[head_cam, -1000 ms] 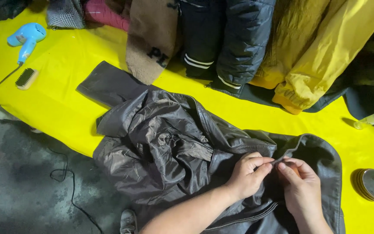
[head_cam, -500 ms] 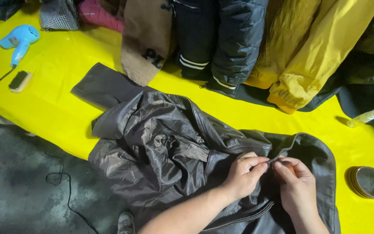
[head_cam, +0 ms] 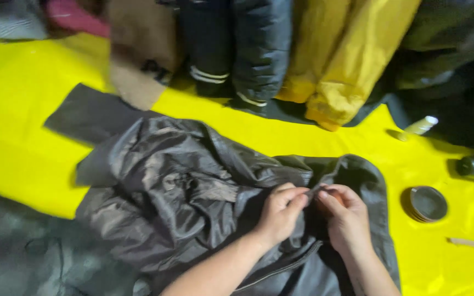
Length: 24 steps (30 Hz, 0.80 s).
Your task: Applying polish or wax to a leather jacket to restore its finish.
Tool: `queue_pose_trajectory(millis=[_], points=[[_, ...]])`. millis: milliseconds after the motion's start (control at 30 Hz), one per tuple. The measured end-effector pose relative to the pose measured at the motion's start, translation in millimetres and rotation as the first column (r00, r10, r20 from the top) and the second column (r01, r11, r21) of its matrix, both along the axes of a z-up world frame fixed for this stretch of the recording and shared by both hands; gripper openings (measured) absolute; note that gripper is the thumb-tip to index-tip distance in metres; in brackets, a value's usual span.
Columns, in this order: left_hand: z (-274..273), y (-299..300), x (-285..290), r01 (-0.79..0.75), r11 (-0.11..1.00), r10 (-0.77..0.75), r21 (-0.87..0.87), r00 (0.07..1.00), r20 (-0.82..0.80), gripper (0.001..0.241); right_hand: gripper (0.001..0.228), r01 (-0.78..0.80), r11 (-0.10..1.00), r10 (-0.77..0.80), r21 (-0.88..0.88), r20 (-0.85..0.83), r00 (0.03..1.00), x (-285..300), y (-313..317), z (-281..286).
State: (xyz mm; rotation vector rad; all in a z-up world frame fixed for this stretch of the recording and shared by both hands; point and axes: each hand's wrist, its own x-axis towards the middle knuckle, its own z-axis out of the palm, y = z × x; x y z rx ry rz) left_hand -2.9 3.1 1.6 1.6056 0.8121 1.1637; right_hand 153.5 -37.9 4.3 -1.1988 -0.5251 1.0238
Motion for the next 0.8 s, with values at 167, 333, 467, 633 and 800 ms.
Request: queue_pose_trajectory(millis=[167,333,467,633,800], points=[[-0.3,1.0,2.1,0.008,1.000,-0.008,0.015,1.000,-0.010,0.028,0.019,-0.044,0.995,0.032,0.085,0.133,0.991,4.4,-1.6,-15.7],[3.4,3.3,2.0,0.029,0.999,-0.030,0.013,1.000,0.009,0.024,0.016,-0.036,0.999,0.031,0.012,0.279,0.960,-1.7,2.3,8.9],[4.2,1.5,1.4,0.007,0.990,-0.004,-0.138,1.000,0.022,0.023,0.013,-0.073,0.997,0.073,-0.012,-0.016,0.997,3.1,2.3,19.2],[-4.7,2.7,2.2,0.012,0.997,-0.010,-0.076,1.000,0.025,0.025,0.017,-0.099,0.992,0.077,0.084,0.236,0.969,4.2,0.7,5.6],[-2.6,1.2,2.1,0.025,0.999,-0.025,-0.038,1.000,-0.003,0.025,0.014,-0.076,0.997,0.063,0.008,0.477,0.877,-2.5,0.4,27.4]])
